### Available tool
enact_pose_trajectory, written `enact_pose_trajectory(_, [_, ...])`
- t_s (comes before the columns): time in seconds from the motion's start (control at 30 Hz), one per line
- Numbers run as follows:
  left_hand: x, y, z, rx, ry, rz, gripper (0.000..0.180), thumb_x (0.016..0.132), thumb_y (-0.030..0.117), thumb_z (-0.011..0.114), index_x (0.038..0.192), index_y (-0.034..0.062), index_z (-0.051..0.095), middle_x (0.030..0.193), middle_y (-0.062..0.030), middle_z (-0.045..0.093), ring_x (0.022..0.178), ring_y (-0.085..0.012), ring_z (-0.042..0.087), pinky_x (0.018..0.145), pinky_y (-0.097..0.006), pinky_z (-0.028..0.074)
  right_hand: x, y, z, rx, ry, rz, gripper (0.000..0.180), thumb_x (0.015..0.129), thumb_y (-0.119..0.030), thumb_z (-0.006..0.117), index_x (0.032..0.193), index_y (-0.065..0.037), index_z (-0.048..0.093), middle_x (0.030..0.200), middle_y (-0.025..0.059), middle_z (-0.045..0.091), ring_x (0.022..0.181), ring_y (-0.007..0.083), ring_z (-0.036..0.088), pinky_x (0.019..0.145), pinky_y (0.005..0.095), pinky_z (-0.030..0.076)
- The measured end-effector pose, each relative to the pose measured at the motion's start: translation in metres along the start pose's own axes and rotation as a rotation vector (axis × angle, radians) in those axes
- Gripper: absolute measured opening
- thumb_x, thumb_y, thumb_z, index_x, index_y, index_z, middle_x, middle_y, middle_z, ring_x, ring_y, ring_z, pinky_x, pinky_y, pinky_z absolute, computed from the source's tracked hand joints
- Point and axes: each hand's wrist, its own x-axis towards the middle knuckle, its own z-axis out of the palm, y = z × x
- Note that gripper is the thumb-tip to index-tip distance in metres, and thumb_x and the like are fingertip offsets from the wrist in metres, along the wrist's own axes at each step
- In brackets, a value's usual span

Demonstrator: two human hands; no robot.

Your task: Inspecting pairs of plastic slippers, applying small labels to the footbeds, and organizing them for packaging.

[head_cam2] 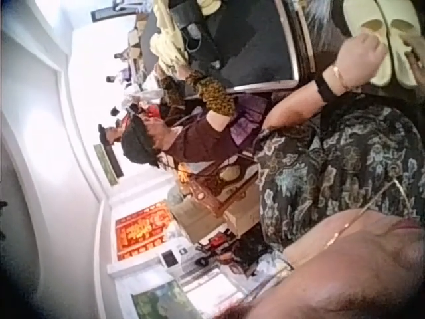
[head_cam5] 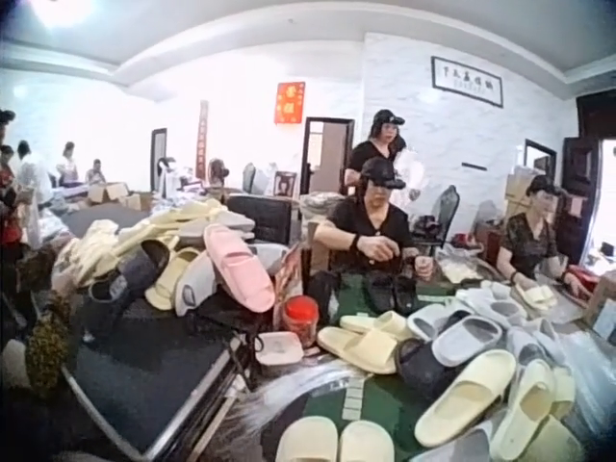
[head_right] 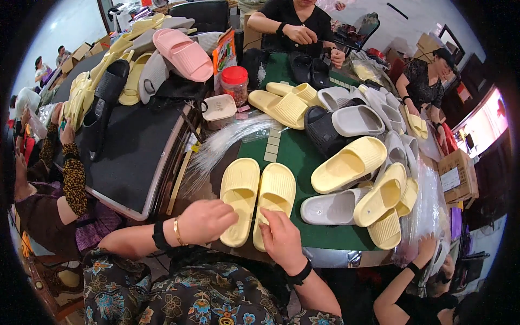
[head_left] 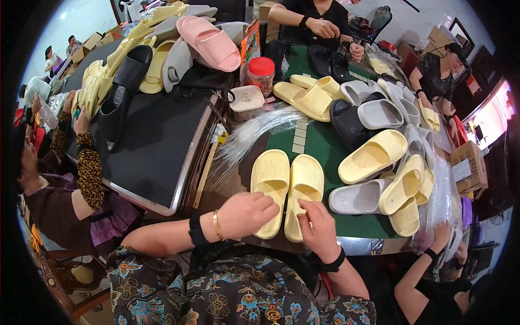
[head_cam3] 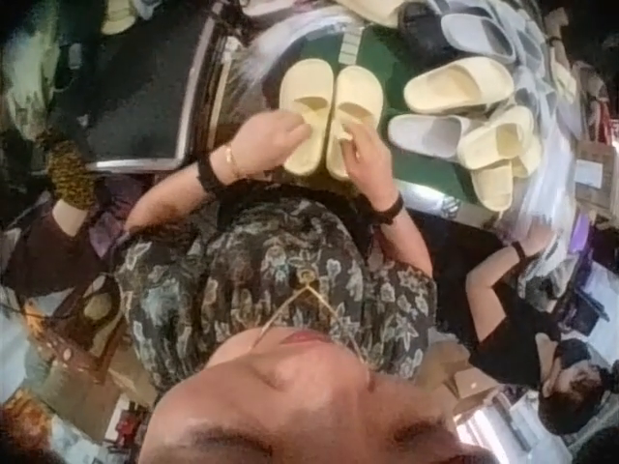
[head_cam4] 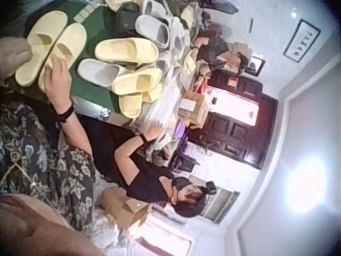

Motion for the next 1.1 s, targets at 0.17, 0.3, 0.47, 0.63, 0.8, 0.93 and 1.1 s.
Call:
enact_pose_trajectory(0.17, [-0.018, 0.009, 0.017, -0.06, -0.061, 0.111, 0.015, 0.072, 0.016, 0.059, 0.083, 0.0075, 0.052, 0.079, -0.0048, 0.052, 0.075, -0.02, 0.058, 0.063, -0.032, 0.051, -0.026, 0.013, 0.011, -0.002, -0.083, 0.001, 0.027, 0.078, -0.002, 0.065, 0.105, -0.002, 0.063, 0.094, 0.0138, 0.061, 0.084, 0.0318, 0.062, 0.072, 0.0379, 0.052])
enact_pose_trajectory(0.3, [-0.033, 0.015, 0.025, -0.141, -0.245, 0.181, 0.019, 0.073, 0.016, 0.059, 0.089, 0.0069, 0.054, 0.083, -0.0052, 0.055, 0.076, -0.0221, 0.058, 0.064, -0.033, 0.051, -0.039, 0.015, 0.008, -0.056, -0.123, -0.033, 0.019, 0.077, -0.005, 0.067, 0.096, -0.004, 0.064, 0.088, 0.0109, 0.061, 0.08, 0.0291, 0.063, 0.069, 0.0367, 0.052])
enact_pose_trajectory(0.47, [-0.048, 0.02, 0.041, -0.355, -0.299, 0.172, 0.012, 0.082, 0.018, 0.059, 0.084, 0.0072, 0.053, 0.076, -0.0071, 0.052, 0.07, -0.0244, 0.058, 0.059, -0.036, 0.05, -0.053, 0.011, 0.005, -0.082, -0.257, -0.042, 0.012, 0.077, -0.01, 0.069, 0.087, -0.006, 0.064, 0.082, 0.0082, 0.061, 0.077, 0.0266, 0.062, 0.065, 0.0365, 0.051])
enact_pose_trajectory(0.63, [-0.053, 0.024, 0.046, -0.432, -0.353, 0.116, 0.014, 0.087, 0.019, 0.059, 0.081, 0.0071, 0.053, 0.072, -0.008, 0.052, 0.067, -0.0263, 0.058, 0.057, -0.037, 0.049, -0.065, 0.005, 0.007, -0.156, -0.3, 0.006, 0.012, 0.078, -0.014, 0.069, 0.086, -0.007, 0.064, 0.078, 0.0072, 0.059, 0.074, 0.0261, 0.062, 0.063, 0.0363, 0.05])
enact_pose_trajectory(0.8, [-0.046, 0.018, 0.043, -0.285, -0.229, 0.076, 0.012, 0.082, 0.016, 0.061, 0.079, 0.0074, 0.052, 0.072, -0.007, 0.053, 0.067, -0.0249, 0.059, 0.057, -0.036, 0.049, -0.061, -0.003, 0.005, -0.199, -0.205, 0.007, 0.011, 0.077, -0.011, 0.07, 0.085, -0.006, 0.064, 0.077, 0.0079, 0.059, 0.072, 0.0267, 0.061, 0.062, 0.0366, 0.05])
enact_pose_trajectory(0.93, [-0.04, 0.015, 0.031, -0.211, -0.259, 0.045, 0.013, 0.076, 0.013, 0.06, 0.086, 0.0061, 0.055, 0.076, -0.0072, 0.057, 0.071, -0.0244, 0.061, 0.061, -0.036, 0.051, -0.055, -0.012, 0.004, -0.164, -0.176, -0.077, 0.012, 0.076, -0.01, 0.07, 0.085, -0.006, 0.063, 0.076, 0.0071, 0.057, 0.072, 0.0249, 0.06, 0.062, 0.035, 0.05])
enact_pose_trajectory(1.1, [-0.045, 0.011, 0.03, -0.195, -0.262, 0.041, 0.013, 0.076, 0.014, 0.061, 0.085, 0.0061, 0.054, 0.076, -0.0071, 0.056, 0.071, -0.0244, 0.061, 0.061, -0.036, 0.051, -0.051, -0.016, 0.011, -0.134, -0.168, -0.178, 0.012, 0.076, -0.011, 0.07, 0.085, -0.007, 0.063, 0.076, 0.0053, 0.057, 0.072, 0.0232, 0.06, 0.062, 0.0337, 0.049])
